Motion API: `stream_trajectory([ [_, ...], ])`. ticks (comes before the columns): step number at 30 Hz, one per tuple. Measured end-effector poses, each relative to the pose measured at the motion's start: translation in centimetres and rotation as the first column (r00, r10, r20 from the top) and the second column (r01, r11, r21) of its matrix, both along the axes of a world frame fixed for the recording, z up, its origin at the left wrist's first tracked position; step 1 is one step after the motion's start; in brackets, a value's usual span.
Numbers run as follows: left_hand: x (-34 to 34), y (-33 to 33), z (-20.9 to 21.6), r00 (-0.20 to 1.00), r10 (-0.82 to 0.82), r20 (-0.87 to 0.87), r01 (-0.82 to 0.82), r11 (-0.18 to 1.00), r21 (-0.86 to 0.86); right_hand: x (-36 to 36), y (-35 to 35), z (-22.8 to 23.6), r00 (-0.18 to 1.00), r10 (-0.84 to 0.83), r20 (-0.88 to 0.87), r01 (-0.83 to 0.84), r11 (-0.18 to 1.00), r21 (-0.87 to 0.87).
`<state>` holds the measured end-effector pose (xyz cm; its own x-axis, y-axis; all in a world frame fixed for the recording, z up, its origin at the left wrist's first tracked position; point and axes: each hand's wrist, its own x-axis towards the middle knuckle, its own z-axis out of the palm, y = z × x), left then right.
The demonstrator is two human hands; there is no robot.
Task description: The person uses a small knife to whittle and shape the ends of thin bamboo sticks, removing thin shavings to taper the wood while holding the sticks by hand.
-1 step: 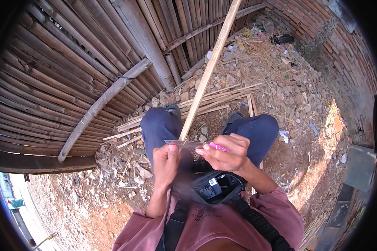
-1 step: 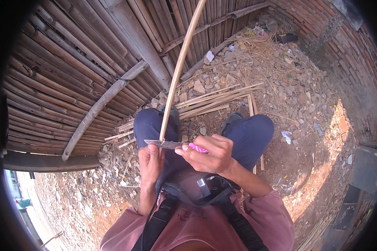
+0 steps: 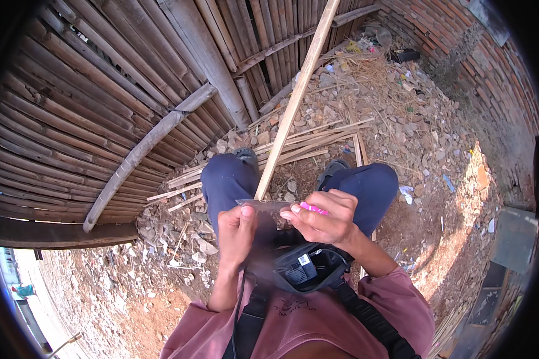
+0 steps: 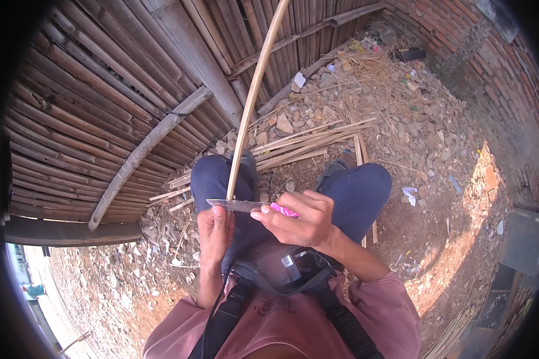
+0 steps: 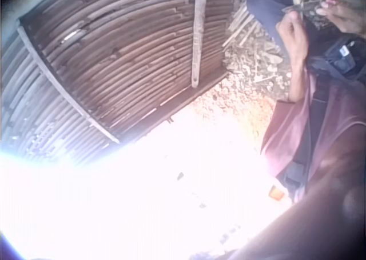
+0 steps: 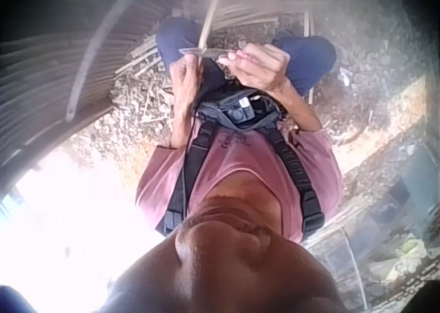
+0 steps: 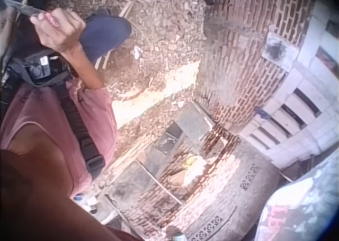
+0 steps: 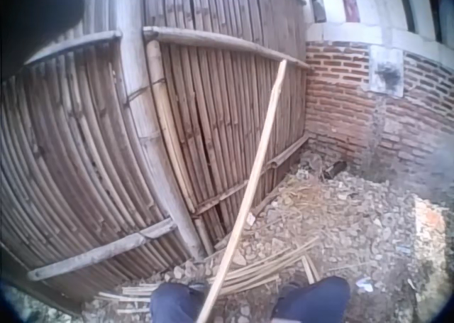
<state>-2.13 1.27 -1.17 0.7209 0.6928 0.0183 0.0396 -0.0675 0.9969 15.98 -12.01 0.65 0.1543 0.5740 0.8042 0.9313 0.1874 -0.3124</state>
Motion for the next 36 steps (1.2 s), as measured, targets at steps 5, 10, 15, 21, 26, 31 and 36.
stream_trajectory([
  [5,0.0,-0.3,-0.3,1.000,-0.018,-0.013,0.017,0.999,-0.050,0.1,0.3,-0.3,0.992,0.036,-0.119,-0.035,0.999,0.009],
  [10,0.5,-0.3,1.2,0.994,-0.110,0.004,0.110,0.994,-0.002,-0.1,0.2,-0.8,0.979,0.072,-0.191,-0.077,0.997,-0.017],
  [15,0.8,-0.4,1.7,0.991,-0.134,-0.002,0.134,0.990,0.037,0.0,0.4,-1.0,0.963,0.096,-0.251,-0.110,0.993,-0.042],
  [21,0.7,-0.5,1.0,0.995,-0.072,-0.068,0.080,0.988,0.131,-0.5,0.1,-1.1,0.969,0.077,-0.236,-0.092,0.994,-0.052],
  [26,0.8,-0.7,0.6,0.997,-0.014,-0.079,0.026,0.988,0.149,-0.7,0.2,-0.8,0.973,0.066,-0.223,-0.079,0.996,-0.046],
  [31,0.8,-0.6,0.9,0.994,0.016,-0.110,0.004,0.983,0.186,-0.8,0.2,-0.6,0.984,0.035,-0.176,-0.042,0.999,-0.033],
  [36,0.9,-0.5,1.6,0.972,-0.025,-0.233,0.054,0.991,0.121,-0.6,0.0,-0.2,0.998,-0.040,-0.054,0.038,0.998,-0.040],
])
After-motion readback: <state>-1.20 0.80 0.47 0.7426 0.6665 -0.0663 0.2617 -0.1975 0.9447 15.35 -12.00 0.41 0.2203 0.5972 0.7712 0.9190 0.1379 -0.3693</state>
